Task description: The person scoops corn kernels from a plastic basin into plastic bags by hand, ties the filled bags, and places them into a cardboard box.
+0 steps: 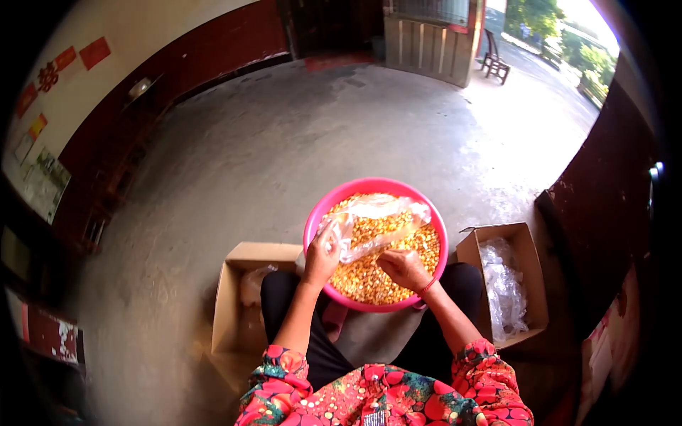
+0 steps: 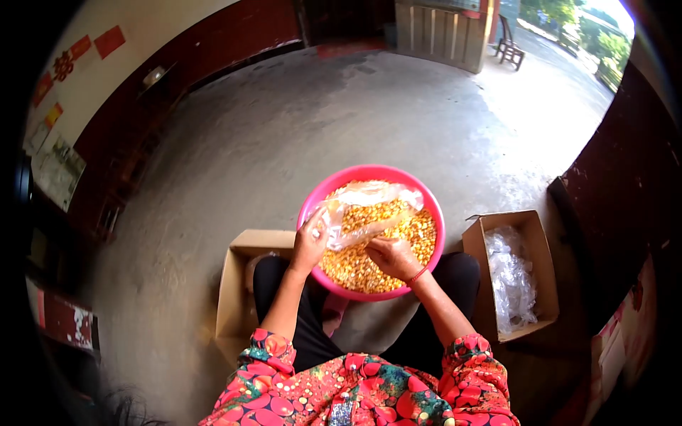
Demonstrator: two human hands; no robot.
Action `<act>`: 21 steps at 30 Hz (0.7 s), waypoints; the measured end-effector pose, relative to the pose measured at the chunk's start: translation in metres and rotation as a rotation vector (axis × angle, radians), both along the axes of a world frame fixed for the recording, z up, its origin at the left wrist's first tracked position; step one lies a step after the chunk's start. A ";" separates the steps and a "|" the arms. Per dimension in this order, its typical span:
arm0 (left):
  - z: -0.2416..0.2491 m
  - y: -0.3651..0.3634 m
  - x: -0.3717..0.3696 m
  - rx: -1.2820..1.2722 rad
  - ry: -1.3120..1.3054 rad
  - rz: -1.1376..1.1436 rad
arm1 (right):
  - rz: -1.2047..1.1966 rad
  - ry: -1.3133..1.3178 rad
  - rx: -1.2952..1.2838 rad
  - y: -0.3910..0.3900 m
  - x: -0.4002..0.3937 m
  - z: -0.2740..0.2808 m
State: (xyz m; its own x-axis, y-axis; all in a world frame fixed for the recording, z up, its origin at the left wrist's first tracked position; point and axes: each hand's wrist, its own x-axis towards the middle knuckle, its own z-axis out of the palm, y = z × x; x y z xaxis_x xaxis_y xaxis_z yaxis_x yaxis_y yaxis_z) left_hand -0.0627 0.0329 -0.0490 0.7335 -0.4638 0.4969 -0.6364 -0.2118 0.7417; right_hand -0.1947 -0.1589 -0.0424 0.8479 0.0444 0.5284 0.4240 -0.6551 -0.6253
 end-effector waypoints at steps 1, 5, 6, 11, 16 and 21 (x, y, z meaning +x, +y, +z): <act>-0.007 0.006 -0.004 -0.046 -0.044 0.019 | -0.020 0.008 -0.011 0.002 -0.002 -0.005; -0.004 0.022 -0.029 0.008 0.099 0.003 | -0.144 0.039 -0.004 0.007 -0.009 -0.007; -0.011 0.025 -0.033 0.036 0.043 -0.014 | -0.162 0.051 -0.007 0.005 -0.010 -0.007; -0.032 0.032 -0.073 -0.052 0.086 -0.048 | -0.234 0.087 -0.027 -0.004 -0.010 -0.025; -0.034 0.039 -0.079 -0.113 0.141 -0.083 | -0.270 0.081 -0.065 -0.005 -0.009 -0.031; -0.035 0.039 -0.075 -0.282 0.427 -0.162 | -0.302 0.061 -0.108 -0.009 -0.011 -0.037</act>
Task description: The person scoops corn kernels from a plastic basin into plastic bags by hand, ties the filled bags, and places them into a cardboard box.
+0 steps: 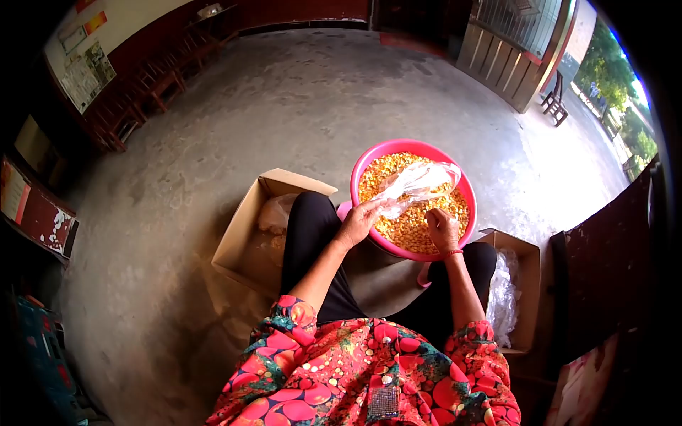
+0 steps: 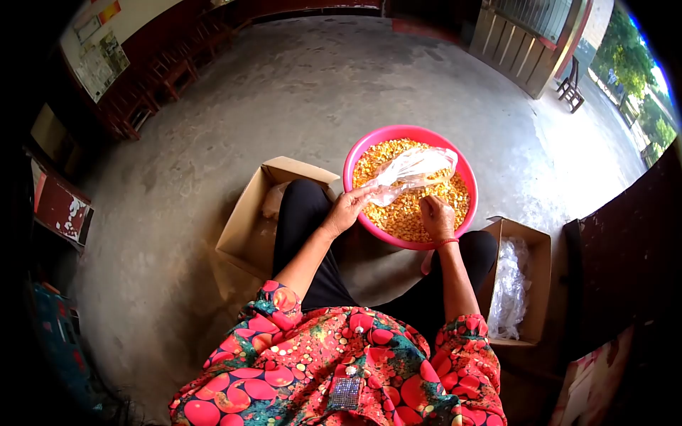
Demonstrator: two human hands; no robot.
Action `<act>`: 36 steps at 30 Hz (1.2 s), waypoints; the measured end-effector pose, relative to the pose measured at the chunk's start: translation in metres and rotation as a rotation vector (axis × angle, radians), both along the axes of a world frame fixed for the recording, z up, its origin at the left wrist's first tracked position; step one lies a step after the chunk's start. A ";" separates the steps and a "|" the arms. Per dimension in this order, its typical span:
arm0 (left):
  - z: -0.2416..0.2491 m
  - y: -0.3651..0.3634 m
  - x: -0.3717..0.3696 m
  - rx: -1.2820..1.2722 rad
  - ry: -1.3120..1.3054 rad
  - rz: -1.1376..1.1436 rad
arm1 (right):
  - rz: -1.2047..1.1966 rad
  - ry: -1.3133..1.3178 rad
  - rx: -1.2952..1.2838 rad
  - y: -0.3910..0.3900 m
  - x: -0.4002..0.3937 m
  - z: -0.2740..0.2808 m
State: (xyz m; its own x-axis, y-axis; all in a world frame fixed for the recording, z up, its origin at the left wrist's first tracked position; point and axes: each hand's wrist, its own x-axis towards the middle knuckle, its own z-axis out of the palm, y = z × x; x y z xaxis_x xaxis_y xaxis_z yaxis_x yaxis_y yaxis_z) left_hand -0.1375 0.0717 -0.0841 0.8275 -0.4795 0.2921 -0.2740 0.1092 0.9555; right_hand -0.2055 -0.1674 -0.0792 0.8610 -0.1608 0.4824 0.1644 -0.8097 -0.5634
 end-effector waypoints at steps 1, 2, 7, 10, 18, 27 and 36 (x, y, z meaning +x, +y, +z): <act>-0.001 -0.001 0.001 -0.022 0.052 -0.014 | -0.003 0.001 -0.003 -0.001 -0.001 -0.001; -0.007 -0.004 0.004 -0.092 0.053 0.022 | 0.004 -0.022 0.016 -0.002 -0.001 -0.005; 0.000 -0.009 0.008 -0.157 0.211 0.021 | -0.034 -0.036 -0.020 0.000 -0.005 -0.005; 0.007 -0.012 0.005 -0.200 0.326 0.074 | -0.027 -0.026 0.033 -0.001 -0.007 -0.008; 0.011 -0.019 -0.007 -0.447 0.475 -0.014 | -0.094 -0.018 0.068 -0.004 -0.007 -0.011; 0.021 -0.008 -0.002 -0.273 0.479 -0.178 | -0.243 -0.225 0.082 -0.014 -0.004 0.009; 0.048 -0.001 0.023 -0.258 0.442 -0.236 | -0.186 0.320 -0.145 -0.058 0.108 0.049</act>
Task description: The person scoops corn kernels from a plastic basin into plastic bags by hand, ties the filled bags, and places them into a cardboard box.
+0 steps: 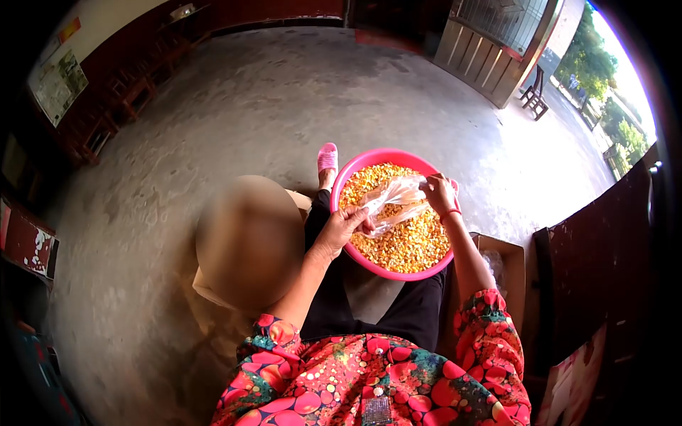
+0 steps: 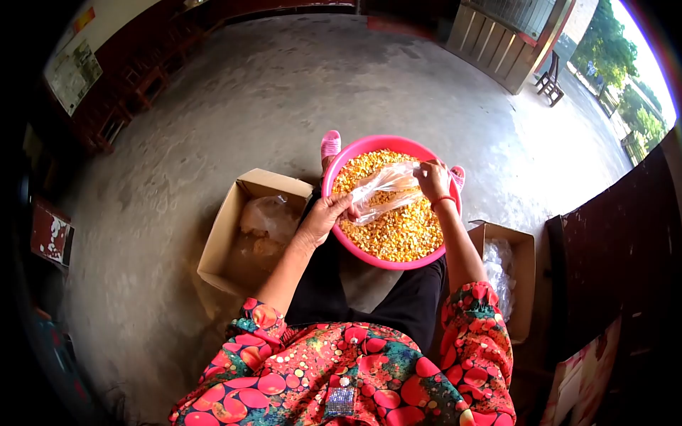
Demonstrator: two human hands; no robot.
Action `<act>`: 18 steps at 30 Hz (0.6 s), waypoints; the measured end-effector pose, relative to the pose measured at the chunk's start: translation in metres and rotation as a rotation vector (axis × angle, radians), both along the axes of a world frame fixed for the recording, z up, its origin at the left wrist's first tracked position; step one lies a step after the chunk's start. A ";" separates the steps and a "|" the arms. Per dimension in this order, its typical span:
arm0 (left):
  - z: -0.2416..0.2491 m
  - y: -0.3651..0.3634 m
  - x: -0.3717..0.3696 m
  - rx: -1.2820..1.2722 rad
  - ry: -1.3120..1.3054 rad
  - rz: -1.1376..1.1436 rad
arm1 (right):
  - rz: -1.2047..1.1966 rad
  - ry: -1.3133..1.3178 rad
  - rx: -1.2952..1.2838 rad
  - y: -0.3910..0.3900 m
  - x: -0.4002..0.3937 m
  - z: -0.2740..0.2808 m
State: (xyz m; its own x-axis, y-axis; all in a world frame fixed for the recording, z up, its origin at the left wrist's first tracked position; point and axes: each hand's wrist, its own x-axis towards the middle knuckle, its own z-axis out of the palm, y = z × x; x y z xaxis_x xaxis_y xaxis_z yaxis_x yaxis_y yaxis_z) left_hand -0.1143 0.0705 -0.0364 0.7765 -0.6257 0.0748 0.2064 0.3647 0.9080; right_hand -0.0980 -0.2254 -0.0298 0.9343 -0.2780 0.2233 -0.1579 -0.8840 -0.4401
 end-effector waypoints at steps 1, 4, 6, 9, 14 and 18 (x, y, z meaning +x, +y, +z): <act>0.003 -0.001 0.006 -0.040 0.013 0.037 | -0.002 0.102 0.240 -0.007 0.007 0.003; 0.020 -0.009 0.032 -0.194 0.054 0.073 | 0.053 -0.203 0.957 -0.025 0.014 0.016; 0.038 -0.020 0.054 -0.247 0.049 0.104 | 0.083 -0.129 1.024 -0.040 0.007 0.047; 0.078 -0.035 0.078 -0.255 -0.014 0.095 | 0.138 -0.104 1.218 -0.047 -0.003 0.093; 0.126 -0.043 0.081 -0.245 -0.071 0.055 | 0.363 -0.156 1.149 -0.021 -0.028 0.156; 0.109 -0.034 0.071 0.020 -0.146 0.007 | 0.400 -0.026 0.944 -0.010 -0.034 0.145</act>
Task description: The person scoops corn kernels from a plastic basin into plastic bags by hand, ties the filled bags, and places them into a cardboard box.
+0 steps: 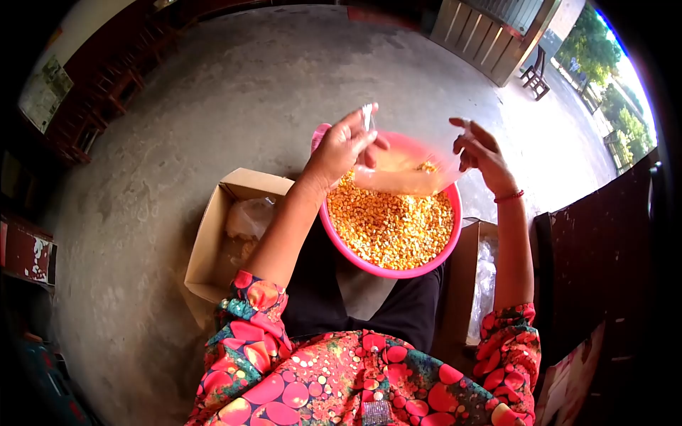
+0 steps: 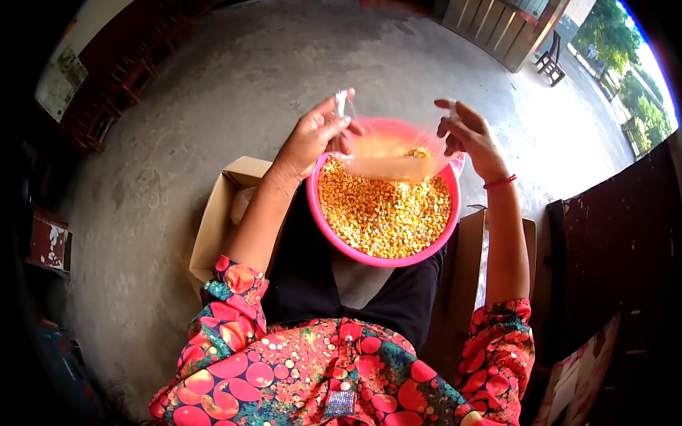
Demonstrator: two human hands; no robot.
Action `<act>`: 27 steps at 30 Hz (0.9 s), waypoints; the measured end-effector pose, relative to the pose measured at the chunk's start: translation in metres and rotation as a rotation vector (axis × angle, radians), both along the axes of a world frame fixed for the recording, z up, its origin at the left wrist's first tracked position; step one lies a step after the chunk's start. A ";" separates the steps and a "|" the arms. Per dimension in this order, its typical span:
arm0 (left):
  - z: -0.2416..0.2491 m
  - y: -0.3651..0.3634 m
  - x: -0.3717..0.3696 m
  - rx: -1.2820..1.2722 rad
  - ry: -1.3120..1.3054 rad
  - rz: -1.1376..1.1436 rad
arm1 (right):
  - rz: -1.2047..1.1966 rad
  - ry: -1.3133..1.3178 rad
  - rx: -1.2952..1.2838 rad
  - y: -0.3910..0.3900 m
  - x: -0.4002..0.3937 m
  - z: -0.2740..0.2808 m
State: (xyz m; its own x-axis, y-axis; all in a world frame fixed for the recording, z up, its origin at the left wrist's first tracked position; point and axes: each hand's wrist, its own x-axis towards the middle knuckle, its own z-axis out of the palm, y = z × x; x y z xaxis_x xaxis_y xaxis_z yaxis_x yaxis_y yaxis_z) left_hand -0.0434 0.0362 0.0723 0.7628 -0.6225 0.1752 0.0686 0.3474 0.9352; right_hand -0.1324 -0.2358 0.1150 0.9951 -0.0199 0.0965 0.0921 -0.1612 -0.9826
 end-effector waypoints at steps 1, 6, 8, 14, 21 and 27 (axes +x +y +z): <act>-0.011 0.001 -0.001 0.137 -0.049 -0.022 | 0.053 0.043 -0.051 -0.006 0.003 -0.016; -0.029 0.008 -0.025 0.257 -0.193 -0.047 | -0.053 0.047 -0.064 0.002 0.011 -0.038; -0.024 0.008 -0.034 0.198 -0.266 0.000 | -0.077 -0.031 0.032 0.007 0.010 -0.029; -0.041 0.015 -0.067 0.157 -0.217 0.066 | -0.075 0.013 0.064 0.004 -0.004 -0.060; -0.047 0.022 -0.069 0.280 -0.396 0.223 | -0.025 0.056 0.152 0.024 -0.033 -0.064; -0.018 -0.029 -0.070 0.160 -0.841 0.488 | 0.233 -0.034 0.097 0.087 -0.029 -0.053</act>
State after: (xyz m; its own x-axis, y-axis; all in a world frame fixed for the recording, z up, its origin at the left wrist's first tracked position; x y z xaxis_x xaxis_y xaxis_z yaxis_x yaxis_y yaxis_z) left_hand -0.1135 0.0074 0.0544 0.6081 -0.3359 0.7193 -0.7576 0.0253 0.6523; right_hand -0.1616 -0.1485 0.0617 0.9702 0.1988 0.1385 0.1487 -0.0370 -0.9882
